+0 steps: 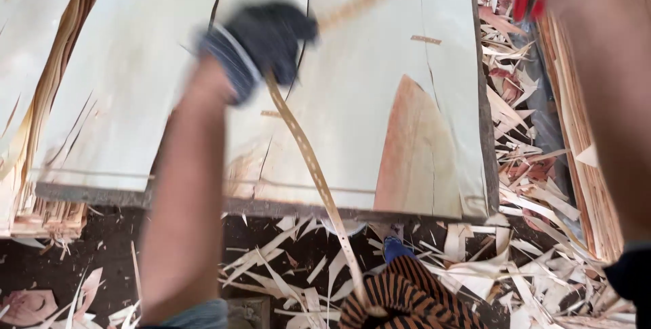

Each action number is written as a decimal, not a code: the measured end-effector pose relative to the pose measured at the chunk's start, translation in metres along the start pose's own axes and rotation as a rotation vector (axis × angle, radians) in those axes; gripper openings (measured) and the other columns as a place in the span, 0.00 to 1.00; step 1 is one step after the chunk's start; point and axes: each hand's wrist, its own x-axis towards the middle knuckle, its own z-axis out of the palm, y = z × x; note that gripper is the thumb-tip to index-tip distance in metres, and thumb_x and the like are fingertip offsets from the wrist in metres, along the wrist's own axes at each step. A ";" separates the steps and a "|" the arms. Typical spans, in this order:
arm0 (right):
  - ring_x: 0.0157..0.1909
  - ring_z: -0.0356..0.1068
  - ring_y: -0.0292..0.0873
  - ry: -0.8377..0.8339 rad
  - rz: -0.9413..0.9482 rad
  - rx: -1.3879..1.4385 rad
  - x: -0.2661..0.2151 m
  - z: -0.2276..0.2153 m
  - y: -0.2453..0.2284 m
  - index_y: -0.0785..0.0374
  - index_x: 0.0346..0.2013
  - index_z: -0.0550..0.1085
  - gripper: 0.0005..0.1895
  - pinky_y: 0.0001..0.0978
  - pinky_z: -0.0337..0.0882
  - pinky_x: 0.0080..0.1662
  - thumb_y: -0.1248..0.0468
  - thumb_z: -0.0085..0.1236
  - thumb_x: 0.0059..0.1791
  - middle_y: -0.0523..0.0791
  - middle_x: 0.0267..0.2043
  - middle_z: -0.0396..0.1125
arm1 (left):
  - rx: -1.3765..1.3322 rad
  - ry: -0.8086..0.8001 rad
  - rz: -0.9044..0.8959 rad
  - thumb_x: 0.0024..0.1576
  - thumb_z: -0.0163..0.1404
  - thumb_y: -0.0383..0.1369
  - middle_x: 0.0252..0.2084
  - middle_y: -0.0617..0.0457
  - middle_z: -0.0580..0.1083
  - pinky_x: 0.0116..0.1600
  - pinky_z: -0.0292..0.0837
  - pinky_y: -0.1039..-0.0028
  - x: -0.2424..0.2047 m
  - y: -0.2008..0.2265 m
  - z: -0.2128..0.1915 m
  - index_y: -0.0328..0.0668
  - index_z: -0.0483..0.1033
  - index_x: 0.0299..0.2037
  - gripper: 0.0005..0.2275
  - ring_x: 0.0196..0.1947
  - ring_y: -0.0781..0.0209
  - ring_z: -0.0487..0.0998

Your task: Trimming and patching sheets of wood veneer using a utility knife.

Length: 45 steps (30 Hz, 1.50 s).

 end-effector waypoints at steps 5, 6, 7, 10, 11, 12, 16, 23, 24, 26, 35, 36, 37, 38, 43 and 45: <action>0.29 0.69 0.33 -0.019 0.070 0.013 -0.030 0.087 0.121 0.65 0.43 0.73 0.05 0.27 0.73 0.31 0.66 0.55 0.59 0.44 0.37 0.73 | 0.271 -0.086 -0.452 0.57 0.57 0.38 0.27 0.49 0.78 0.30 0.75 0.63 0.089 -0.192 0.080 0.36 0.82 0.38 0.11 0.23 0.61 0.76; 0.29 0.71 0.36 -0.009 0.183 -0.056 -0.040 0.100 0.149 0.65 0.43 0.73 0.05 0.31 0.73 0.31 0.66 0.57 0.57 0.45 0.36 0.74 | 0.259 -0.088 -0.607 0.58 0.56 0.41 0.26 0.49 0.77 0.30 0.74 0.63 0.099 -0.212 0.096 0.38 0.81 0.37 0.13 0.22 0.59 0.75; 0.30 0.72 0.40 0.000 0.295 -0.125 -0.050 0.113 0.176 0.65 0.44 0.73 0.06 0.34 0.73 0.32 0.66 0.58 0.54 0.45 0.35 0.74 | 0.247 -0.089 -0.762 0.58 0.55 0.45 0.25 0.49 0.76 0.31 0.73 0.63 0.108 -0.233 0.113 0.41 0.80 0.37 0.14 0.22 0.58 0.74; 0.37 0.74 0.54 -0.020 0.196 -0.399 -0.058 0.132 0.222 0.65 0.44 0.74 0.10 0.45 0.72 0.39 0.64 0.64 0.52 0.52 0.35 0.73 | 0.303 -0.092 -0.835 0.58 0.55 0.46 0.24 0.49 0.76 0.32 0.73 0.63 0.122 -0.256 0.129 0.37 0.81 0.37 0.17 0.22 0.59 0.75; 0.37 0.74 0.54 -0.029 0.208 -0.400 -0.056 0.134 0.223 0.65 0.44 0.74 0.10 0.45 0.72 0.39 0.64 0.64 0.52 0.52 0.35 0.73 | 0.299 -0.101 -0.847 0.58 0.55 0.46 0.24 0.49 0.76 0.32 0.73 0.63 0.128 -0.262 0.132 0.37 0.81 0.37 0.17 0.22 0.59 0.75; 0.39 0.73 0.57 -0.056 0.240 -0.460 -0.056 0.137 0.222 0.65 0.44 0.74 0.10 0.47 0.72 0.40 0.62 0.63 0.52 0.52 0.37 0.73 | 0.368 -0.111 -0.847 0.58 0.54 0.48 0.28 0.47 0.78 0.36 0.74 0.62 0.131 -0.267 0.134 0.37 0.81 0.38 0.18 0.26 0.56 0.77; 0.40 0.74 0.58 -0.097 0.184 -0.591 -0.064 0.147 0.246 0.63 0.46 0.72 0.13 0.51 0.72 0.39 0.60 0.63 0.51 0.52 0.40 0.74 | 0.713 -0.189 -0.713 0.58 0.51 0.52 0.44 0.44 0.77 0.49 0.73 0.56 0.140 -0.304 0.144 0.44 0.82 0.43 0.20 0.45 0.46 0.78; 0.29 0.74 0.53 -0.376 0.502 -0.874 -0.036 0.140 0.187 0.65 0.46 0.66 0.31 0.49 0.73 0.30 0.39 0.59 0.52 0.52 0.30 0.73 | 0.762 -0.230 -0.797 0.60 0.48 0.51 0.48 0.44 0.78 0.53 0.74 0.56 0.141 -0.276 0.144 0.45 0.81 0.45 0.19 0.49 0.45 0.78; 0.28 0.74 0.52 -0.431 0.460 -0.867 -0.041 0.146 0.180 0.63 0.45 0.67 0.26 0.48 0.71 0.30 0.41 0.53 0.56 0.52 0.28 0.72 | 0.765 -0.227 -0.774 0.60 0.48 0.51 0.48 0.44 0.78 0.52 0.74 0.55 0.141 -0.280 0.145 0.45 0.81 0.45 0.19 0.49 0.45 0.78; 0.27 0.73 0.51 -0.485 0.422 -0.858 -0.054 0.167 0.173 0.61 0.44 0.68 0.22 0.47 0.70 0.30 0.44 0.46 0.59 0.51 0.27 0.71 | 0.770 -0.227 -0.749 0.60 0.48 0.51 0.47 0.44 0.78 0.52 0.74 0.55 0.142 -0.283 0.147 0.45 0.82 0.44 0.19 0.49 0.45 0.78; 0.27 0.71 0.42 -0.529 0.180 -0.869 -0.075 0.206 0.174 0.59 0.39 0.72 0.18 0.40 0.66 0.41 0.46 0.56 0.52 0.43 0.23 0.71 | 0.691 -0.251 -0.848 0.60 0.48 0.52 0.44 0.40 0.80 0.51 0.75 0.55 0.143 -0.278 0.147 0.42 0.81 0.44 0.21 0.45 0.45 0.81; 0.27 0.71 0.42 -0.564 0.223 -0.870 -0.069 0.205 0.173 0.58 0.38 0.72 0.18 0.41 0.65 0.43 0.45 0.56 0.53 0.43 0.23 0.71 | 0.731 -0.247 -0.814 0.60 0.48 0.51 0.46 0.42 0.79 0.52 0.75 0.55 0.143 -0.284 0.147 0.44 0.81 0.45 0.20 0.46 0.45 0.80; 0.27 0.71 0.42 -0.599 0.266 -0.871 -0.063 0.203 0.172 0.57 0.37 0.72 0.19 0.43 0.65 0.45 0.44 0.55 0.53 0.42 0.23 0.71 | 0.770 -0.242 -0.779 0.59 0.49 0.51 0.47 0.43 0.78 0.52 0.74 0.55 0.143 -0.290 0.147 0.45 0.81 0.45 0.20 0.47 0.45 0.79; 0.27 0.71 0.42 -0.601 0.264 -0.869 -0.063 0.202 0.177 0.57 0.37 0.72 0.19 0.43 0.65 0.45 0.44 0.55 0.53 0.42 0.23 0.71 | 0.770 -0.240 -0.782 0.59 0.49 0.51 0.47 0.43 0.78 0.52 0.74 0.55 0.143 -0.288 0.146 0.45 0.81 0.45 0.20 0.47 0.45 0.79; 0.31 0.70 0.42 -0.599 0.283 -0.904 -0.063 0.194 0.193 0.54 0.36 0.73 0.19 0.45 0.60 0.48 0.42 0.54 0.53 0.41 0.24 0.70 | 0.760 -0.234 -0.780 0.60 0.48 0.52 0.46 0.42 0.78 0.52 0.74 0.55 0.141 -0.287 0.146 0.43 0.81 0.45 0.20 0.47 0.45 0.79; 0.31 0.70 0.41 -0.607 0.293 -0.920 -0.063 0.189 0.193 0.53 0.36 0.73 0.20 0.44 0.59 0.48 0.41 0.54 0.53 0.40 0.24 0.70 | 0.738 -0.244 -0.832 0.60 0.48 0.52 0.46 0.42 0.79 0.52 0.75 0.55 0.142 -0.283 0.147 0.43 0.81 0.45 0.20 0.47 0.46 0.80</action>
